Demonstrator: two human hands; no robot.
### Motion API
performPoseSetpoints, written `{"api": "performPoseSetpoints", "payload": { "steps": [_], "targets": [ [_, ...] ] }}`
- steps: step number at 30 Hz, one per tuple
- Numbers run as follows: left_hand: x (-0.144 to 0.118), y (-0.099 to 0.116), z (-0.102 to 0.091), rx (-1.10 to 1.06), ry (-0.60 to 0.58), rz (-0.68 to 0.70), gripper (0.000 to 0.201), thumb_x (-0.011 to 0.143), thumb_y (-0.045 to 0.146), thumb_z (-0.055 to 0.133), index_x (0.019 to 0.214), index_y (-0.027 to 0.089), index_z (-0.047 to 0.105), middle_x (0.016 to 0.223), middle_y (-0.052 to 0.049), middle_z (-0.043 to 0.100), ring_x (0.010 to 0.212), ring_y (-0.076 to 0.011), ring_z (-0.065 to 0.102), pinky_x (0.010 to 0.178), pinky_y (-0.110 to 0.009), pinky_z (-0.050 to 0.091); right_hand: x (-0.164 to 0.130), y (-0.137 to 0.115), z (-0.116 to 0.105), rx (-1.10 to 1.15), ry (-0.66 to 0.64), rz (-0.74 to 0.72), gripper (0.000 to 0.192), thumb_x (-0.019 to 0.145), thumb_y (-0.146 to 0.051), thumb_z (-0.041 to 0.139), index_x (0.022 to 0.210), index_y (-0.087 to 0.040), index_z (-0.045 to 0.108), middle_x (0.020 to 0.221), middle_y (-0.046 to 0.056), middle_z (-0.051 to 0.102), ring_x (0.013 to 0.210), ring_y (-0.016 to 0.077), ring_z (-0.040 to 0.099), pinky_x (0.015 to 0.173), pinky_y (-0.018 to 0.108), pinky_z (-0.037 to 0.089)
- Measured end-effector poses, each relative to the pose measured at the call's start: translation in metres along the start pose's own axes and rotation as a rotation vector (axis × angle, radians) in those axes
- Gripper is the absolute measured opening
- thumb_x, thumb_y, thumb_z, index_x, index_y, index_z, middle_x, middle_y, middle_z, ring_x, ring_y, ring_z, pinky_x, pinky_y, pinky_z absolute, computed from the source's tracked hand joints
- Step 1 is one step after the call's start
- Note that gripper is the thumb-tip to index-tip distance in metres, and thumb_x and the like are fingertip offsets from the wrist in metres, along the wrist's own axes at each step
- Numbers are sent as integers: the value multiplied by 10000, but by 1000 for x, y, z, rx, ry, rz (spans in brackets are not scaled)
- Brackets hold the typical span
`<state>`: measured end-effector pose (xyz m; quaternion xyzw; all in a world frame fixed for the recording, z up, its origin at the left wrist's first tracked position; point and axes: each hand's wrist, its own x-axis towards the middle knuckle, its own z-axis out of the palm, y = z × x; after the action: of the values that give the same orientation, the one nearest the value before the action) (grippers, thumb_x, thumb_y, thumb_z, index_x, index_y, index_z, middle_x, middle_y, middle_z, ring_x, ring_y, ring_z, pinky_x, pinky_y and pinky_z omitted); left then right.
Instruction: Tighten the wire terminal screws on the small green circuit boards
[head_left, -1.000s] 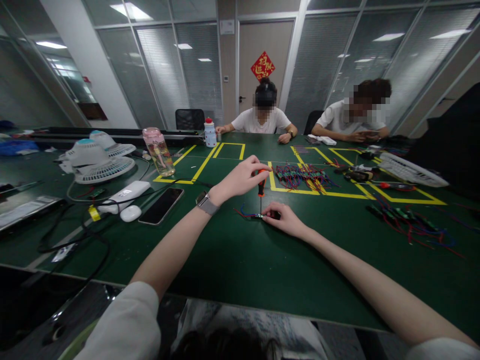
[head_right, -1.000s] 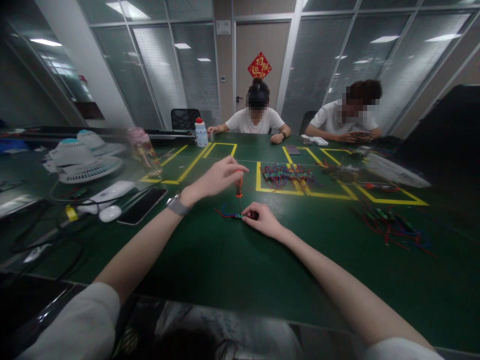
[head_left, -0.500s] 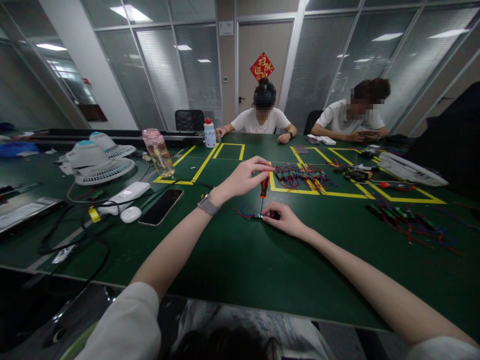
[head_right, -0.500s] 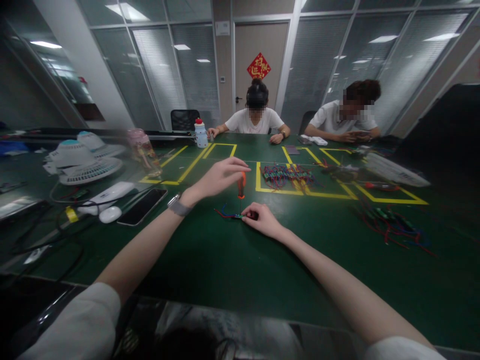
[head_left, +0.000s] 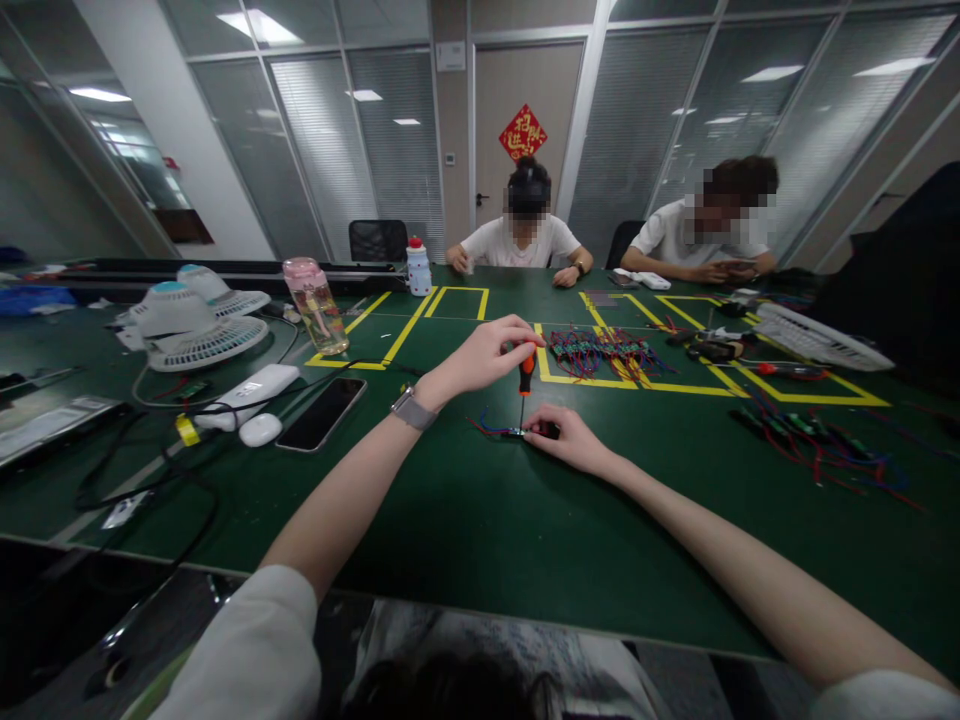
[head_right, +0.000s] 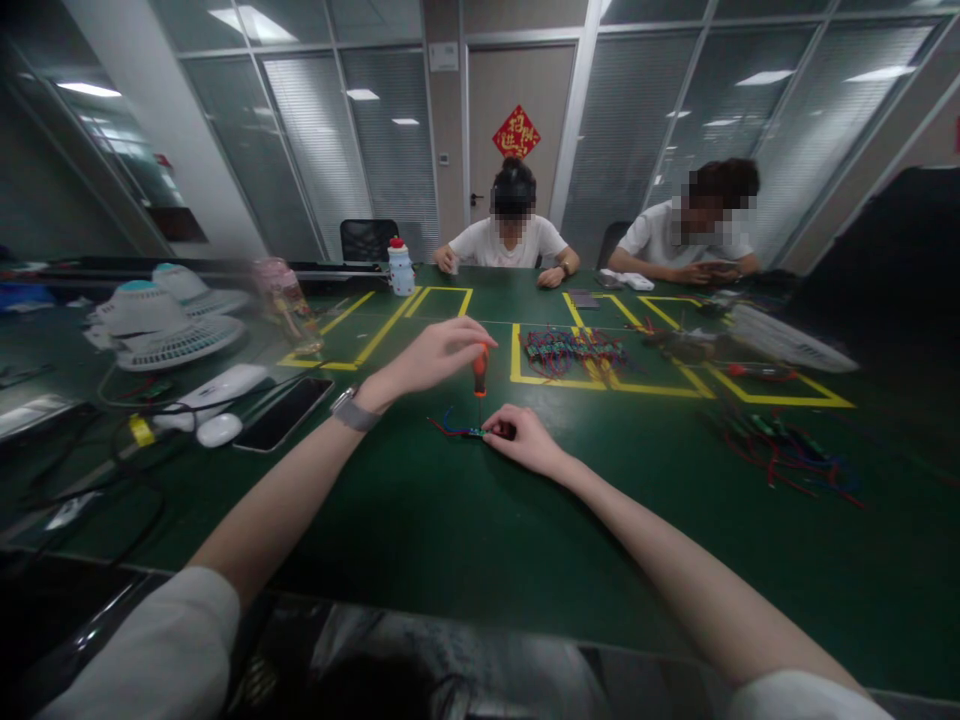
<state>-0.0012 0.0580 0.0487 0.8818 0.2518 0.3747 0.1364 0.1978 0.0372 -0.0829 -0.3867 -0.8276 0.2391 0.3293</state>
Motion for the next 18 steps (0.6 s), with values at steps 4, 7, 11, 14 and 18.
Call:
{"api": "performPoseSetpoints", "payload": {
  "steps": [4,7,11,14,18],
  "targets": [
    [1,1,-1,-19,4,-32,174,860,254,612,952,172,735,783,-19,610,702,-121,549,675,-249,428,0,-1,0,3,1,6,120,803,-249,632,838,-162,706,742,34,597,680,171,560,644,288,434],
    [0,0,-1,-10,12,-48,199,817,337,672,924,189,751,736,2,532,641,-107,504,625,-240,410,1,-1,0,2,1,10,120,802,-253,634,839,-164,706,743,34,599,678,171,562,645,290,435],
    [0,-2,-2,3,-25,-26,235,894,288,560,1049,209,717,913,-33,537,805,-129,549,740,-258,447,0,0,1,-1,-1,10,116,803,-250,632,840,-167,705,746,31,597,678,167,561,645,286,435],
    [0,-3,-2,16,-23,-10,249,907,222,524,1077,206,705,954,-42,537,834,-131,548,759,-264,447,0,1,1,7,-1,11,117,804,-246,627,847,-167,703,751,32,597,680,167,558,639,282,435],
    [0,-4,0,27,27,-32,205,871,246,597,1026,201,724,826,-10,511,668,-102,489,637,-244,423,0,0,0,-1,-6,13,116,806,-247,627,844,-169,703,746,30,598,677,163,555,638,278,433]
  ]
}}
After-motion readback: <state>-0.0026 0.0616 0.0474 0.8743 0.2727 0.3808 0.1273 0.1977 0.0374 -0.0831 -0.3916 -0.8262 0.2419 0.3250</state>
